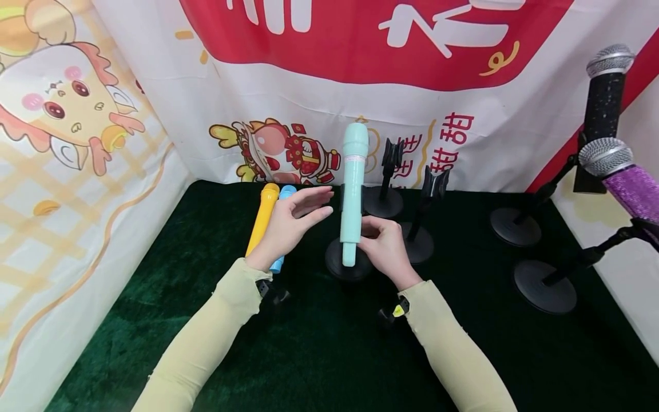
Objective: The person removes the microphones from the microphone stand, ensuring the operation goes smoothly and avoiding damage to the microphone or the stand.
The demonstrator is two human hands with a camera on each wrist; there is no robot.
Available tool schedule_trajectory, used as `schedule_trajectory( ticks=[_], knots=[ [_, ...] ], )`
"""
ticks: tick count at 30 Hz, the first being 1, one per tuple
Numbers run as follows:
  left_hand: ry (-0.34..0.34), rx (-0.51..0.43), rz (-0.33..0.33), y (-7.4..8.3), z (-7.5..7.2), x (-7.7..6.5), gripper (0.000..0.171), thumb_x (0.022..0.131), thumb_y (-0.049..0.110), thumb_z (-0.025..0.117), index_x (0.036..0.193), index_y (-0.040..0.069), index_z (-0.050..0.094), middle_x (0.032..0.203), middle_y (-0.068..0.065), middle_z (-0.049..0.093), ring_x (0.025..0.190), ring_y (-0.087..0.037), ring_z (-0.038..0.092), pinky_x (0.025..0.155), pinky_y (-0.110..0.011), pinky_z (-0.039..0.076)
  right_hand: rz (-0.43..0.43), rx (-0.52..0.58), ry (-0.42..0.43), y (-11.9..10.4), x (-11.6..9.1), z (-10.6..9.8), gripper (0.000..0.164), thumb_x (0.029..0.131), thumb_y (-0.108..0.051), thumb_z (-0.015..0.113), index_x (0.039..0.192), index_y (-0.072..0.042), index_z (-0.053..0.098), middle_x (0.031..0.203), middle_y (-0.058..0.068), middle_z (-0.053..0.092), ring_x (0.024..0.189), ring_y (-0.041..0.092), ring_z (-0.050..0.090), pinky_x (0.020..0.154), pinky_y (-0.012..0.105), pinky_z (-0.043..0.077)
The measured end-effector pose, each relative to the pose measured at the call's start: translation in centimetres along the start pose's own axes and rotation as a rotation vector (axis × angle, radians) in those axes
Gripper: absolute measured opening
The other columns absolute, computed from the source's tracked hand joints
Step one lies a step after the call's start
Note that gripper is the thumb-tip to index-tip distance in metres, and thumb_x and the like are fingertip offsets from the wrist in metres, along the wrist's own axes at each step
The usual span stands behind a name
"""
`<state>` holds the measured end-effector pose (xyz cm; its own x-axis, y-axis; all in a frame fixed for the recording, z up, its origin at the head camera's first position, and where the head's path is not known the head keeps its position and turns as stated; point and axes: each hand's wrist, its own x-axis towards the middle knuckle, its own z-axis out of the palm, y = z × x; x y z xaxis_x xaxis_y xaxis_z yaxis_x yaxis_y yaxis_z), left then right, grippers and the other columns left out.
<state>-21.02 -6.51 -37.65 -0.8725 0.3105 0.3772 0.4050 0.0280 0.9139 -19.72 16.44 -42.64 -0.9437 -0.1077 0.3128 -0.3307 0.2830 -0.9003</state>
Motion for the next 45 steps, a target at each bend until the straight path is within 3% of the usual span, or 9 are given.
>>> schedule_trajectory(
  ticks=[5, 9, 13, 17, 22, 26, 32, 39, 45],
  knots=[
    [0.023, -0.043, 0.021, 0.3, 0.4, 0.6, 0.041, 0.097, 0.028, 0.073, 0.136, 0.018, 0.065, 0.13, -0.002, 0.067, 0.121, -0.019, 0.062, 0.105, -0.045, 0.047, -0.027, -0.017, -0.001, 0.1, 0.0, 0.2, 0.021, 0.083, -0.01, 0.087, 0.101, -0.006, 0.078, 0.089, 0.003, 0.076, 0.079, 0.016, 0.071, 0.072, 0.025, 0.056],
    [0.036, -0.049, 0.026, 0.8, 0.7, 1.0, 0.04, 0.098, 0.025, 0.072, 0.136, 0.015, 0.065, 0.13, -0.005, 0.067, 0.121, -0.024, 0.062, 0.103, -0.038, 0.049, 0.033, 0.006, -0.042, -0.6, -0.1, 0.0, 0.03, 0.085, -0.011, 0.085, 0.112, -0.006, 0.074, 0.099, 0.006, 0.075, 0.09, 0.019, 0.072, 0.081, 0.028, 0.057],
    [0.048, -0.057, 0.012, 1.5, 1.3, 1.6, 0.043, 0.097, 0.025, 0.074, 0.137, 0.013, 0.064, 0.128, -0.004, 0.068, 0.118, -0.022, 0.064, 0.1, -0.032, 0.051, 0.064, 0.041, -0.054, -2.8, -0.5, 0.0, 0.038, 0.088, -0.012, 0.083, 0.122, -0.005, 0.069, 0.109, 0.008, 0.073, 0.1, 0.02, 0.07, 0.089, 0.032, 0.056],
    [0.058, -0.078, -0.039, 2.1, 2.0, 2.3, 0.047, 0.096, 0.028, 0.075, 0.139, 0.012, 0.064, 0.125, -0.001, 0.07, 0.114, -0.017, 0.066, 0.097, -0.031, 0.052, 0.024, 0.101, -0.044, -4.1, -0.8, 0.1, 0.035, 0.09, -0.008, 0.079, 0.122, -0.001, 0.069, 0.111, 0.015, 0.073, 0.101, 0.021, 0.071, 0.09, 0.031, 0.055],
    [0.074, -0.038, -0.142, 2.7, 2.7, 3.2, 0.051, 0.093, 0.035, 0.077, 0.139, 0.017, 0.064, 0.122, 0.001, 0.071, 0.11, -0.013, 0.067, 0.096, -0.031, 0.053, -0.005, 0.148, -0.037, -3.8, -0.6, 0.4, 0.033, 0.091, -0.004, 0.078, 0.12, 0.007, 0.068, 0.108, 0.023, 0.072, 0.098, 0.021, 0.072, 0.088, 0.03, 0.056],
    [0.081, -0.005, -0.204, 2.9, 3.2, 3.9, 0.055, 0.091, 0.038, 0.079, 0.14, 0.017, 0.063, 0.12, 0.002, 0.071, 0.109, -0.011, 0.067, 0.097, -0.033, 0.052, 0.004, 0.159, -0.031, -2.5, -0.2, 0.6, 0.034, 0.091, -0.004, 0.078, 0.122, 0.006, 0.068, 0.109, 0.02, 0.073, 0.099, 0.022, 0.072, 0.089, 0.03, 0.056],
    [0.072, -0.004, -0.219, 3.1, 3.7, 4.8, 0.058, 0.091, 0.037, 0.079, 0.141, 0.013, 0.062, 0.114, 0.002, 0.074, 0.106, -0.01, 0.067, 0.098, -0.037, 0.051, -0.015, 0.163, -0.02, -1.2, 0.1, 0.7, 0.037, 0.091, -0.006, 0.078, 0.126, 0.002, 0.068, 0.11, 0.016, 0.074, 0.101, 0.023, 0.072, 0.09, 0.032, 0.056],
    [0.075, -0.025, -0.249, 3.2, 3.9, 5.1, 0.053, 0.091, 0.037, 0.079, 0.136, 0.012, 0.065, 0.109, 0.002, 0.075, 0.102, -0.012, 0.069, 0.096, -0.036, 0.052, -0.029, 0.181, -0.03, -1.4, 0.1, 0.7, 0.036, 0.091, -0.01, 0.079, 0.124, 0.001, 0.069, 0.109, 0.017, 0.074, 0.1, 0.023, 0.072, 0.091, 0.033, 0.056],
    [0.088, -0.019, -0.248, 3.2, 4.1, 5.1, 0.05, 0.092, 0.035, 0.078, 0.135, 0.012, 0.066, 0.109, 0.001, 0.075, 0.102, -0.013, 0.068, 0.096, -0.036, 0.052, -0.031, 0.129, 0.006, -1.8, 0.2, 0.7, 0.033, 0.09, -0.011, 0.081, 0.12, 0.0, 0.072, 0.105, 0.014, 0.075, 0.097, 0.022, 0.072, 0.089, 0.033, 0.056]
  ],
)
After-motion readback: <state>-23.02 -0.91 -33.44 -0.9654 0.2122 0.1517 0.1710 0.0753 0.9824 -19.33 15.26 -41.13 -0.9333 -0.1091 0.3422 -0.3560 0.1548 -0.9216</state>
